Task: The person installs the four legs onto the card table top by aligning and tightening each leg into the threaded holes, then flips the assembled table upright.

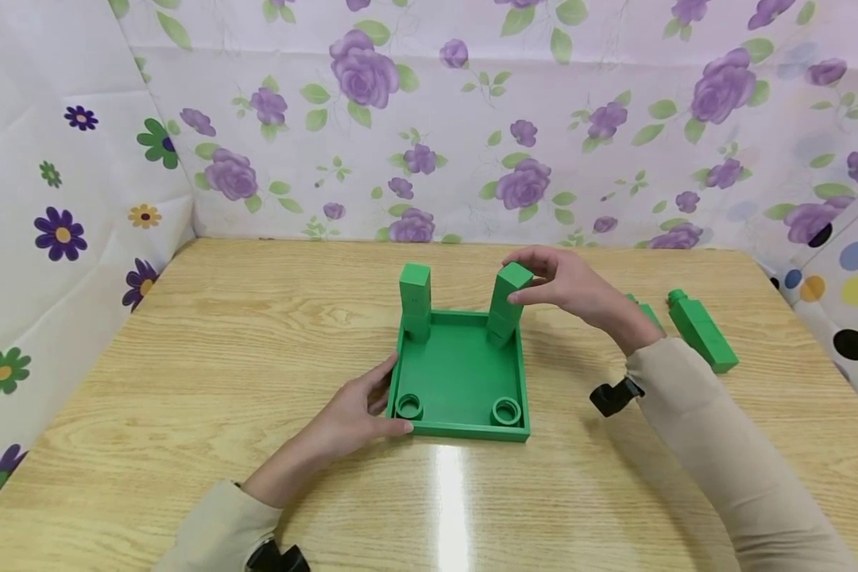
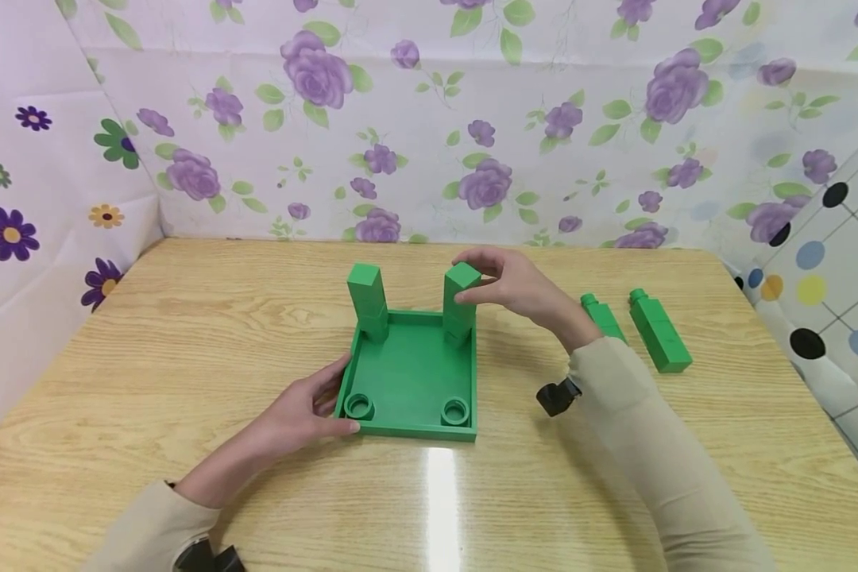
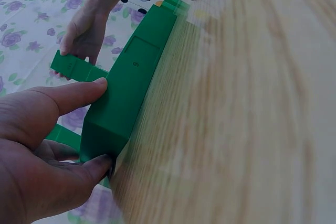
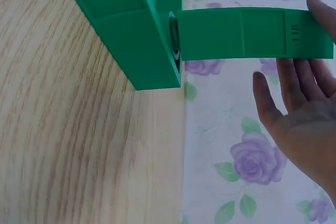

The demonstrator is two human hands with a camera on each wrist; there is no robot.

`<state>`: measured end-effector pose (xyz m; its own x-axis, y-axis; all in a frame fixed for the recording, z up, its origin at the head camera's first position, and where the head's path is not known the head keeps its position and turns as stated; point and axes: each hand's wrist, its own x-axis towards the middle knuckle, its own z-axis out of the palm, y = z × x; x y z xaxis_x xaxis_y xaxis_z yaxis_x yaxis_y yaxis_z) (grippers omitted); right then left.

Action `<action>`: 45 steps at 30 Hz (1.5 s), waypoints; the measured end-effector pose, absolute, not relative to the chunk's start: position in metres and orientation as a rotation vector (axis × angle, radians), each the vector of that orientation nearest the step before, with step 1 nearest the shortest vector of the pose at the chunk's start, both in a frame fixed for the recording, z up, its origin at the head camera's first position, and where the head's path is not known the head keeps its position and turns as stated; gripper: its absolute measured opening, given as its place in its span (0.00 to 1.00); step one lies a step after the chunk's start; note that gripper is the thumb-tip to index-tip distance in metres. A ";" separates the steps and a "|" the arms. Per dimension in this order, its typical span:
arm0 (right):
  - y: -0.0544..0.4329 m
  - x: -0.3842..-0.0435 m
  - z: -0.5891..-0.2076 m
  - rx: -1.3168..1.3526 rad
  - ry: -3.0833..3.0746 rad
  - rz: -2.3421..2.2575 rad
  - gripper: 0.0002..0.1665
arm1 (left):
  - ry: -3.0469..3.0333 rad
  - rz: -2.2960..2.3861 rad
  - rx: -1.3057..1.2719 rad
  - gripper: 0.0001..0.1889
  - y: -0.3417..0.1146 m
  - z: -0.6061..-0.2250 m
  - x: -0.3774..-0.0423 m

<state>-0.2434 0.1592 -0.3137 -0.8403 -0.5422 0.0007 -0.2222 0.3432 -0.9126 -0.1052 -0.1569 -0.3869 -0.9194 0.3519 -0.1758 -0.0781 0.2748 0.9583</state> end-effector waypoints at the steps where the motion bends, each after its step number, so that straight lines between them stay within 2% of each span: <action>1: 0.158 -0.243 -0.313 -0.680 2.328 -1.490 0.30 | 2.193 1.685 0.251 0.52 -0.157 -0.387 -0.106; 8: 0.149 -0.236 -0.313 -0.686 2.495 -1.461 0.23 | 2.186 1.689 0.260 0.52 -0.157 -0.385 -0.107; 17: 0.141 -0.228 -0.311 -0.576 2.682 -1.365 0.28 | 2.192 1.686 0.252 0.52 -0.156 -0.385 -0.107; 28: 0.137 -0.225 -0.316 -0.573 2.671 -1.421 0.26 | 2.193 1.682 0.247 0.52 -0.157 -0.386 -0.106; 35: 0.142 -0.223 -0.313 -0.706 2.525 -1.455 0.39 | 2.179 1.698 0.253 0.52 -0.158 -0.385 -0.105; 45: 0.165 -0.238 -0.317 -0.779 2.136 -1.570 0.39 | 2.187 1.694 0.251 0.51 -0.158 -0.385 -0.105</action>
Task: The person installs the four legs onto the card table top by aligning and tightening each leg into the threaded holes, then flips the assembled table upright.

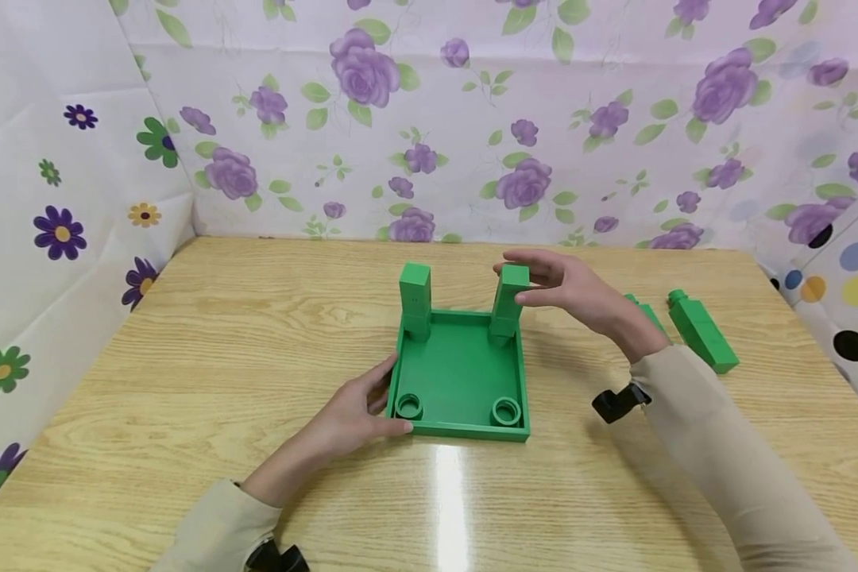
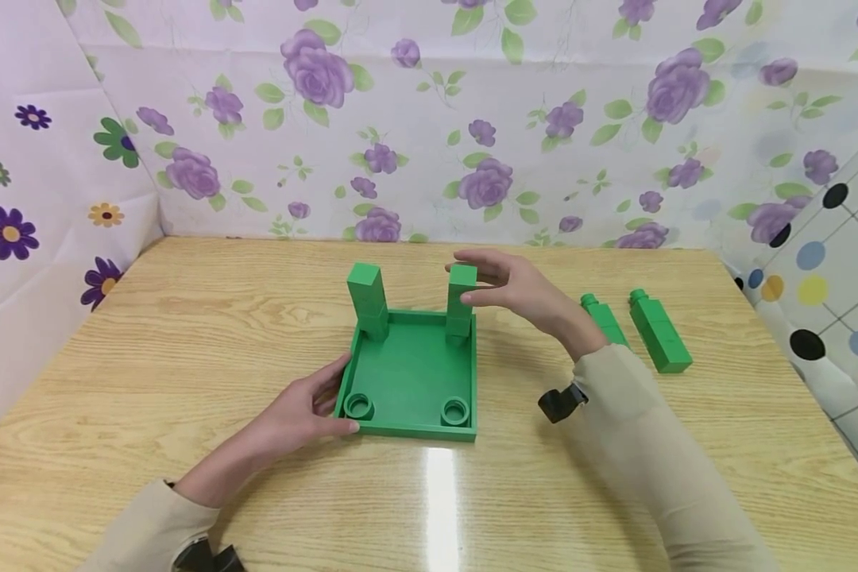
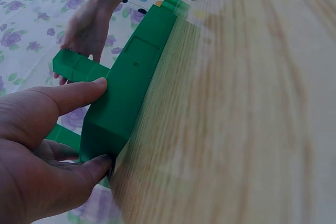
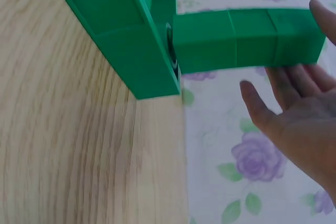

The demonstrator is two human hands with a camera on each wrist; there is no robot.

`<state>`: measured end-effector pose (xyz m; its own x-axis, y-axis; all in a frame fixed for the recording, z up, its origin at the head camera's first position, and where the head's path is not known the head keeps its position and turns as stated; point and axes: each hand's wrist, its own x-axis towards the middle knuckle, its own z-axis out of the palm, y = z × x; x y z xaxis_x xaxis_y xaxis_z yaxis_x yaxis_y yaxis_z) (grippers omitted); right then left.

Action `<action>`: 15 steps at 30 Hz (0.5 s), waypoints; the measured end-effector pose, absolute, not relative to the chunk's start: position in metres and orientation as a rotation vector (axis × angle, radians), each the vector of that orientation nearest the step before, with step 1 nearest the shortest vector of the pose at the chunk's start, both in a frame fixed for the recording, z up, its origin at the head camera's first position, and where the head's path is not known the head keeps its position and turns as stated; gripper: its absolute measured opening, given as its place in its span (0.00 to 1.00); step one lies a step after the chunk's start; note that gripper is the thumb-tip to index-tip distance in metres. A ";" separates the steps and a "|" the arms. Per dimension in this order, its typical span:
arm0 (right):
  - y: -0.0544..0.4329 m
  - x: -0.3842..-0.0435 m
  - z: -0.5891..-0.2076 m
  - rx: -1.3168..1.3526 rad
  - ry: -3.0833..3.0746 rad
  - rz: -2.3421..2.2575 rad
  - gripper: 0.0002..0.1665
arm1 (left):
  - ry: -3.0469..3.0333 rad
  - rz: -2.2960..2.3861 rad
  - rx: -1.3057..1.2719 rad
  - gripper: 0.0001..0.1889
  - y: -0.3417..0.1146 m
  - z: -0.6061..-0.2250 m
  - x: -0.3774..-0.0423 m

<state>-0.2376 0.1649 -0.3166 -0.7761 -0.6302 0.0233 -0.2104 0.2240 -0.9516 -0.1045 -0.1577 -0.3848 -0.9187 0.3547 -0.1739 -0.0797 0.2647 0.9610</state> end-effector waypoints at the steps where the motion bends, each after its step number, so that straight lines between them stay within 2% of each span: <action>1: 0.166 -0.239 -0.317 -0.790 2.124 -1.570 0.38 | 2.187 1.694 0.250 0.51 -0.158 -0.385 -0.104; 15: 0.165 -0.243 -0.321 -0.807 2.024 -1.643 0.34 | 2.183 1.700 0.259 0.51 -0.158 -0.386 -0.104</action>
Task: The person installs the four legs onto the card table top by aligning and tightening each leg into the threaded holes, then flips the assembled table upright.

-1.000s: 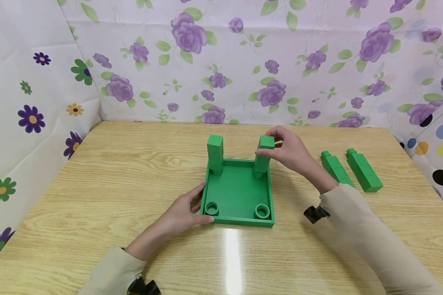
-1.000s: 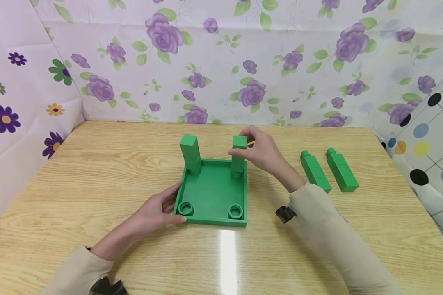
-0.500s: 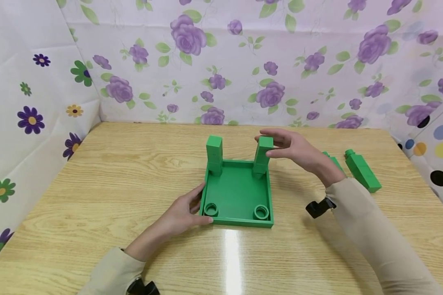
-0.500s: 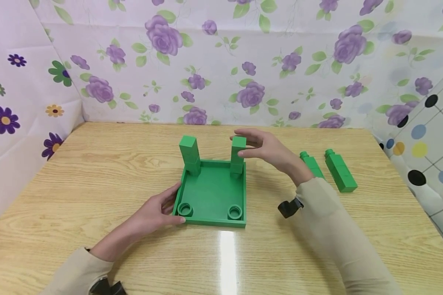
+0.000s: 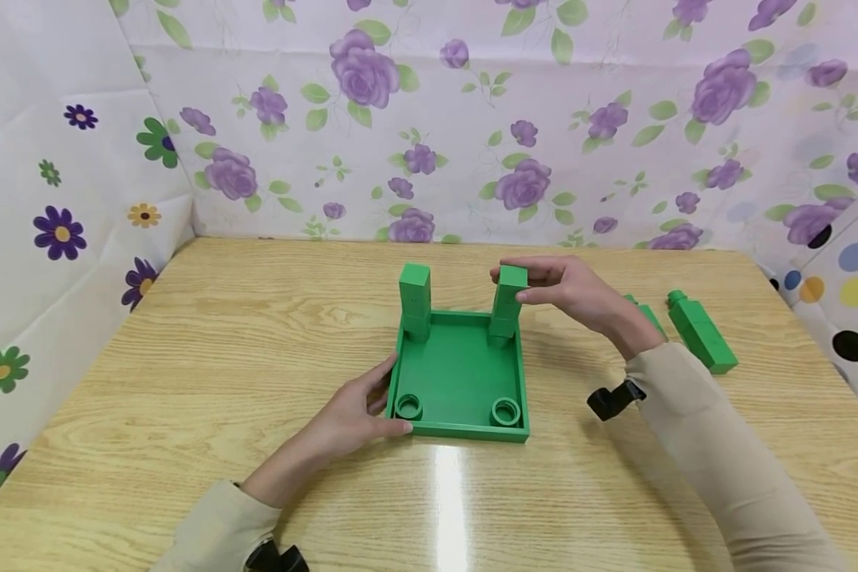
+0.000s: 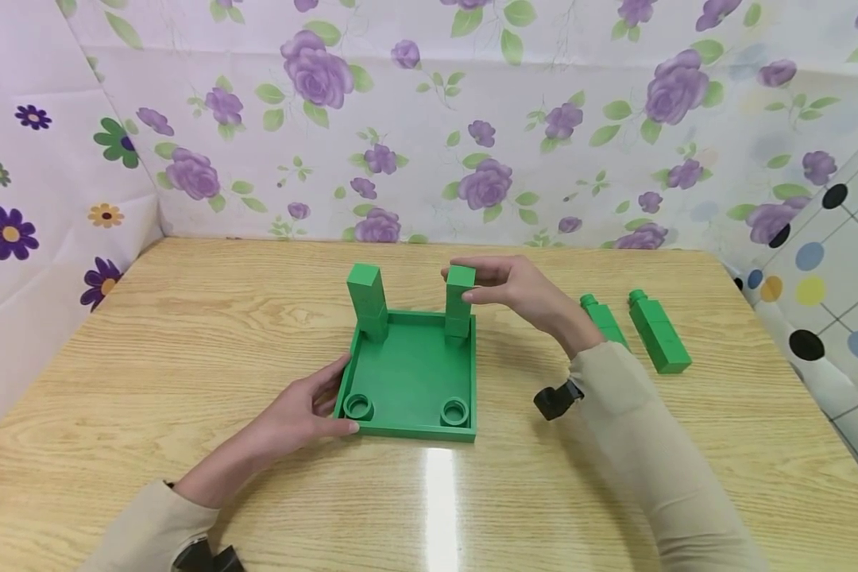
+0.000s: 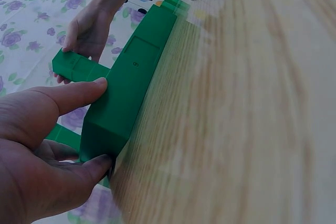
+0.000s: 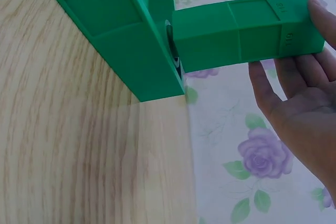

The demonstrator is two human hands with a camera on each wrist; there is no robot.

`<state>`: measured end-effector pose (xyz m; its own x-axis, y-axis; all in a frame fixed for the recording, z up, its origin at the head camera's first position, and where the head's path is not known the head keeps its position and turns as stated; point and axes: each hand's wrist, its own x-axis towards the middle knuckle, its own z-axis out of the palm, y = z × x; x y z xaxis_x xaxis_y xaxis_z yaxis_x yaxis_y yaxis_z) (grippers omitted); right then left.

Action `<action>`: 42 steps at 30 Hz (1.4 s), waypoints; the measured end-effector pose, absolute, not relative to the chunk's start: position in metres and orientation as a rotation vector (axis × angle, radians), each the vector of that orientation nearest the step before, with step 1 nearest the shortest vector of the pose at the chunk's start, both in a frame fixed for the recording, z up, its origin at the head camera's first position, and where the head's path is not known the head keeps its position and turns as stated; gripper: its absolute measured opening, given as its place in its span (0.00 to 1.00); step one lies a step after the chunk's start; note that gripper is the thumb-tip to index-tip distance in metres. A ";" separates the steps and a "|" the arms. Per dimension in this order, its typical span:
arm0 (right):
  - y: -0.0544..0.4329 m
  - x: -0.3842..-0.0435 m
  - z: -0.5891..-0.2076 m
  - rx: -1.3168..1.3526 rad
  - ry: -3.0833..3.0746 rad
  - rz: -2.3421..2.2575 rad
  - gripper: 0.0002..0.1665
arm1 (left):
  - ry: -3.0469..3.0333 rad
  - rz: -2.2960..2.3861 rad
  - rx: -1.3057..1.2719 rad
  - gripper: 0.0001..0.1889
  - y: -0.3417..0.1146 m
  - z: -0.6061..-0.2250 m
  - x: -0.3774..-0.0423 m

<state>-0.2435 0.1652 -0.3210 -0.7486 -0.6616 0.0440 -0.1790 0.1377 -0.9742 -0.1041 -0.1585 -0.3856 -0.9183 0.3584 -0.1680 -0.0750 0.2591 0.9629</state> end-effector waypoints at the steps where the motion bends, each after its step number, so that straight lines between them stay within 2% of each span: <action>1: 0.165 -0.243 -0.321 -0.804 2.029 -1.643 0.33 | 2.183 1.699 0.259 0.51 -0.158 -0.386 -0.104; 8: 0.163 -0.242 -0.321 -0.781 2.117 -1.588 0.31 | 2.174 1.704 0.260 0.51 -0.158 -0.386 -0.104; 23: 0.151 -0.233 -0.316 -0.530 2.555 -1.410 0.34 | 2.174 1.698 0.249 0.51 -0.158 -0.385 -0.104; 42: 0.141 -0.225 -0.318 -0.537 2.830 -1.250 0.31 | 2.207 1.657 0.236 0.52 -0.157 -0.385 -0.105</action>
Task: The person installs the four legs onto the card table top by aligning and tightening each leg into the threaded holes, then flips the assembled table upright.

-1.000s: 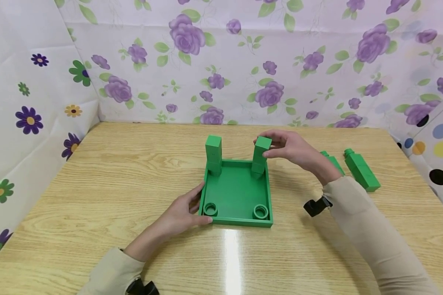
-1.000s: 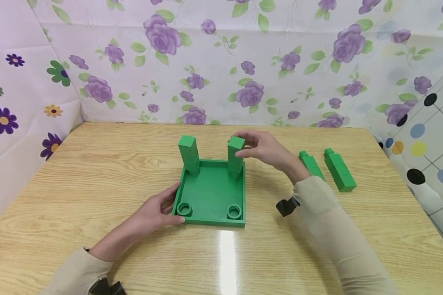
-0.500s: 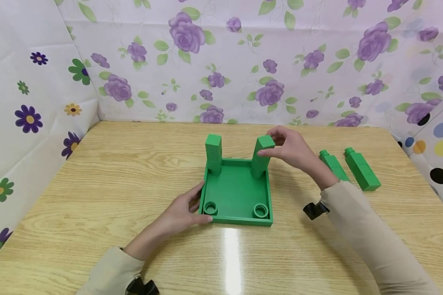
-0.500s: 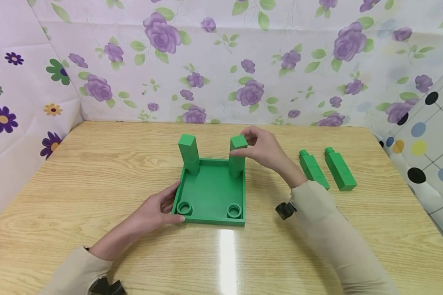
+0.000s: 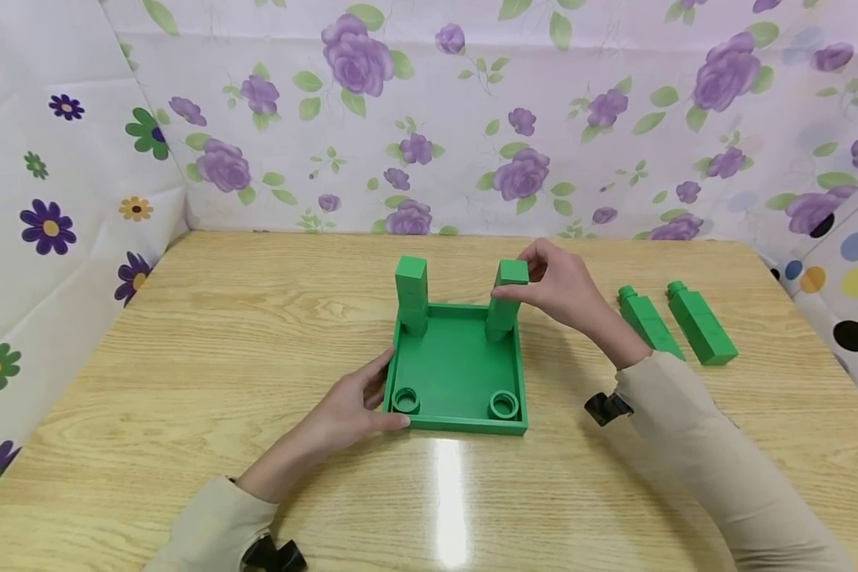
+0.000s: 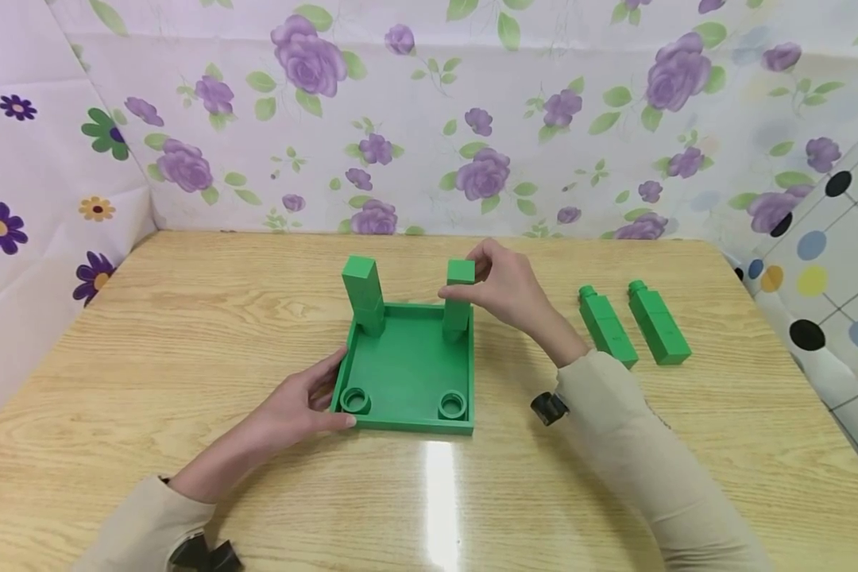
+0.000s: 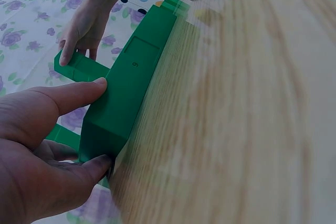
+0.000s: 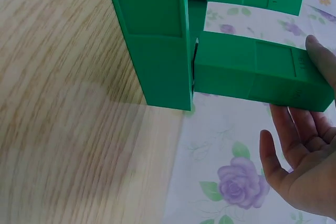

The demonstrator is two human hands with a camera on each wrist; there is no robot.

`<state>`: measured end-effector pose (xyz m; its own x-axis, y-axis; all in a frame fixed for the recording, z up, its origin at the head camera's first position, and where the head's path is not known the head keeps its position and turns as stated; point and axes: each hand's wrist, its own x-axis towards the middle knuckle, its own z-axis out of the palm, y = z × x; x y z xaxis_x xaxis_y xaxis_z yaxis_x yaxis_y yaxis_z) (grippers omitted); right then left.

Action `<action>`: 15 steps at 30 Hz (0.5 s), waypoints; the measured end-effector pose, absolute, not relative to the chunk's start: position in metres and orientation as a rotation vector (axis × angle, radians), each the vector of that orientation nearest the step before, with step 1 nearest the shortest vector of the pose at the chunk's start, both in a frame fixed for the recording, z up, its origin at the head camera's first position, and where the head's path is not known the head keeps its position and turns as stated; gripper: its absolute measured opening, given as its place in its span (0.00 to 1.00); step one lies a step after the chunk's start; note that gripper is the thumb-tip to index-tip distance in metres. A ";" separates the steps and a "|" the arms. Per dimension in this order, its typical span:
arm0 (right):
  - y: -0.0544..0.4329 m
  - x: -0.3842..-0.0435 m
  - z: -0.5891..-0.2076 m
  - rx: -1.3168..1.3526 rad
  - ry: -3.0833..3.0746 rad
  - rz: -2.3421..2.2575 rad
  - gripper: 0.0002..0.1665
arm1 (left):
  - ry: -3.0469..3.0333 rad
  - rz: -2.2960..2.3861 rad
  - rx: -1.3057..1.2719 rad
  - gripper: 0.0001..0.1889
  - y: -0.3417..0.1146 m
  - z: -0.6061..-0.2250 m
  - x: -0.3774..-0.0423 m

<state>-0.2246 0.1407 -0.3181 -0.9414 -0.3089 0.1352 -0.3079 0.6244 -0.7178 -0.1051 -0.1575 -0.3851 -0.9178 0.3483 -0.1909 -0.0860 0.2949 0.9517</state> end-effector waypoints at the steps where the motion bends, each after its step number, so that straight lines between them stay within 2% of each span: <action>1: 0.140 -0.225 -0.318 -0.536 2.829 -1.253 0.31 | 2.207 1.658 0.237 0.52 -0.158 -0.385 -0.106; 8: 0.138 -0.225 -0.321 -0.528 2.795 -1.275 0.30 | 2.191 1.673 0.242 0.52 -0.158 -0.386 -0.106; 15: 0.146 -0.227 -0.319 -0.631 2.585 -1.367 0.38 | 2.190 1.673 0.243 0.52 -0.158 -0.387 -0.107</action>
